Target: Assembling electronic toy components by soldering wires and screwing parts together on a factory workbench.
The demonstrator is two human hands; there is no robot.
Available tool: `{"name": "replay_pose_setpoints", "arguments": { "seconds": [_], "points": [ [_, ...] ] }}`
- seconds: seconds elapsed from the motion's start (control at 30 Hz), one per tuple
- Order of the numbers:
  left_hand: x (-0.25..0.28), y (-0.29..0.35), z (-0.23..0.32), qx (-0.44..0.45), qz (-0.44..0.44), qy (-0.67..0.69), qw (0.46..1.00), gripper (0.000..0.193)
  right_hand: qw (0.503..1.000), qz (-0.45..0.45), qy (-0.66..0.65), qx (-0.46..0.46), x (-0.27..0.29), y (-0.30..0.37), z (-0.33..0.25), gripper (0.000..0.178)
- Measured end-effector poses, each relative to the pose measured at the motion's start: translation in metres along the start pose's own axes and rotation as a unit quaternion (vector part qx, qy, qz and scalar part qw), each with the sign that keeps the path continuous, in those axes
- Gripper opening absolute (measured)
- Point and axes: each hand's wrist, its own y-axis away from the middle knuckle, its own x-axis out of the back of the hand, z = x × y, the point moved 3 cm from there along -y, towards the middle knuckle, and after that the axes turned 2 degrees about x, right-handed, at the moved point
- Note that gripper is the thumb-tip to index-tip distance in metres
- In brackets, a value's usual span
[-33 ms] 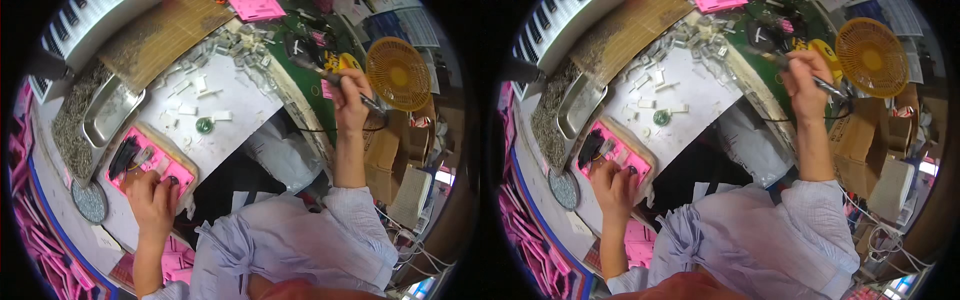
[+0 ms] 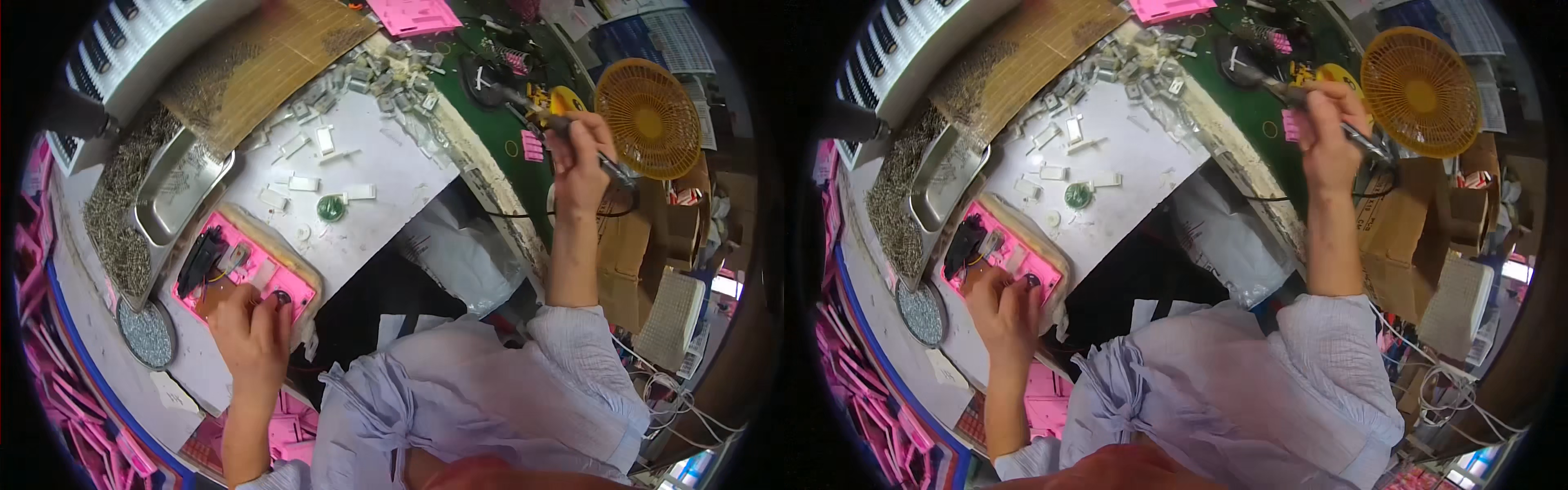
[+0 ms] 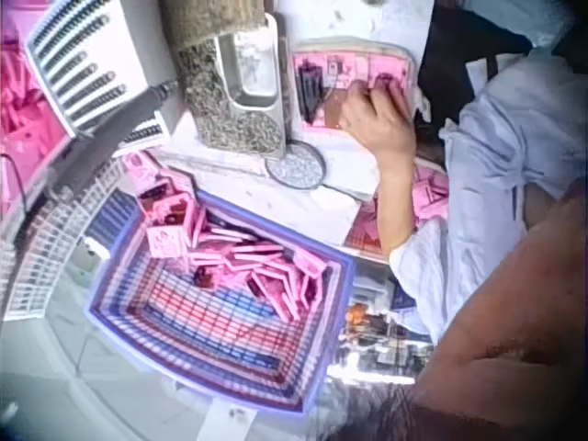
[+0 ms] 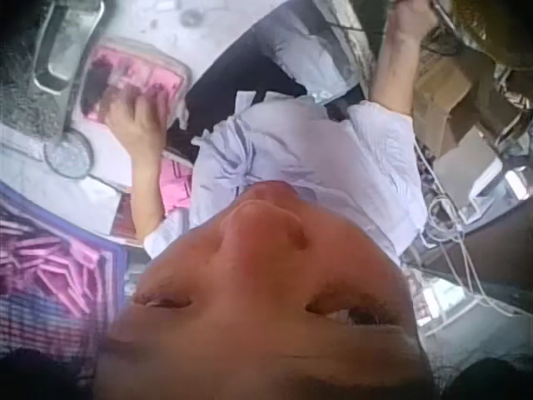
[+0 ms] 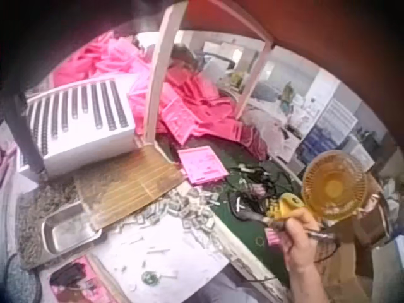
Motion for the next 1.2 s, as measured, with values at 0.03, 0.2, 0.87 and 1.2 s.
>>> {"name": "replay_pose_setpoints", "arguments": {
  "seconds": [0.03, 0.2, 0.87, 1.2],
  "points": [
    [-0.002, 0.000, 0.006, 0.020, 0.015, -0.016, 1.000, 0.027, 0.998, 0.033, 0.021, 0.039, 0.012, -0.009, -0.006, 0.007],
    [-0.004, 0.002, 0.013, 0.073, 0.063, -0.025, 0.995, 0.023, 0.991, 0.080, 0.078, 0.074, 0.053, -0.050, 0.013, 0.006],
    [0.013, 0.026, -0.031, 0.119, 0.080, 0.092, 0.985, 0.033, 0.905, -0.393, 0.142, 0.083, -0.153, 0.109, 0.033, 0.020],
    [0.013, 0.008, -0.040, -0.003, 0.030, 0.063, 0.998, 0.041, 0.749, -0.566, 0.179, 0.295, -0.248, 0.160, 0.037, 0.022]
  ]
}}
